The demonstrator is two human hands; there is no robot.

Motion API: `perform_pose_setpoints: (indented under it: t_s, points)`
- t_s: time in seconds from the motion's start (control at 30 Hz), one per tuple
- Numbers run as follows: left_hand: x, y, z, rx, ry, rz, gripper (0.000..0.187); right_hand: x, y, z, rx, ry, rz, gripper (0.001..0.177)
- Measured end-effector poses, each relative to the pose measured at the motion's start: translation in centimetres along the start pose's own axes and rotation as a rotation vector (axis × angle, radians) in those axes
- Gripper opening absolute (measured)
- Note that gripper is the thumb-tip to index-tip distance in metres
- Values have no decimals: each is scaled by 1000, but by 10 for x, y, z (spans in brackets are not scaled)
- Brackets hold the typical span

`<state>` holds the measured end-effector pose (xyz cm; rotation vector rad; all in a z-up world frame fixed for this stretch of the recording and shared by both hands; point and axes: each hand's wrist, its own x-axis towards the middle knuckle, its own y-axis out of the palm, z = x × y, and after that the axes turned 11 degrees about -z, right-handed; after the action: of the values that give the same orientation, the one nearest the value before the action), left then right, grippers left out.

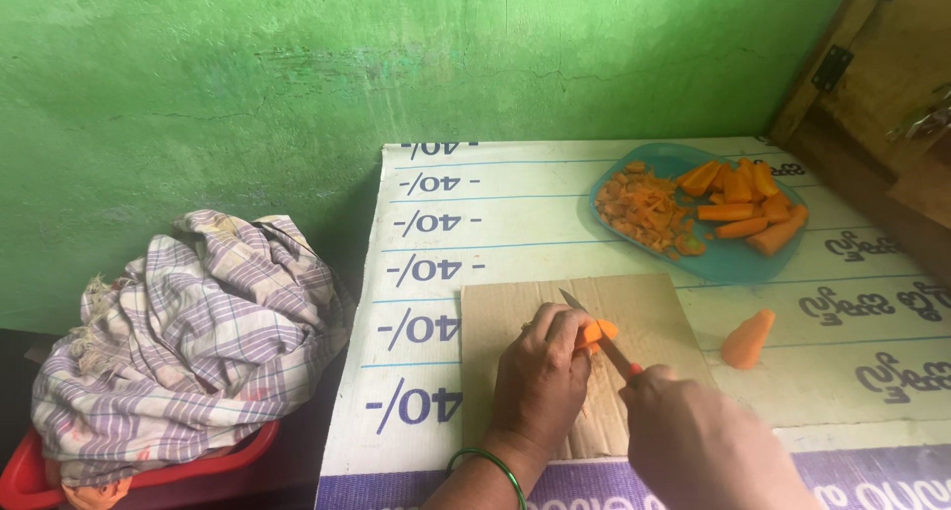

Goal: The person chops a carrot into smaller pieces using a knife on a wooden board.

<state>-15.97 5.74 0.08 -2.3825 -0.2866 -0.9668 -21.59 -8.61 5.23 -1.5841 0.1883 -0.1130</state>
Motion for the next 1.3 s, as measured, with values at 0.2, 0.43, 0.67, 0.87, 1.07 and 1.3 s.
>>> perform_pose_setpoints:
  t_s: [0.2, 0.43, 0.67, 0.87, 1.07, 1.3]
  points:
    - [1, -2, -2, -49, -29, -17, 22, 7, -1, -7, -107, -200, -51, 29]
    - [6, -6, -1, -143, -143, 26, 28, 7, 47, 11, 35, 156, 11, 39]
    - [7, -8, -1, -123, -164, -13, 32, 3, 48, 20, 154, 188, -42, 40]
    - [7, -8, -2, -137, -126, 6, 30, 15, 38, -7, 47, -5, -17, 31]
    - [6, -9, -3, -173, -132, 27, 26, 26, 23, -18, -44, -500, -268, 18]
    - [5, -9, -5, -149, -114, 0, 30, -1, 29, 7, -40, -141, -174, 26]
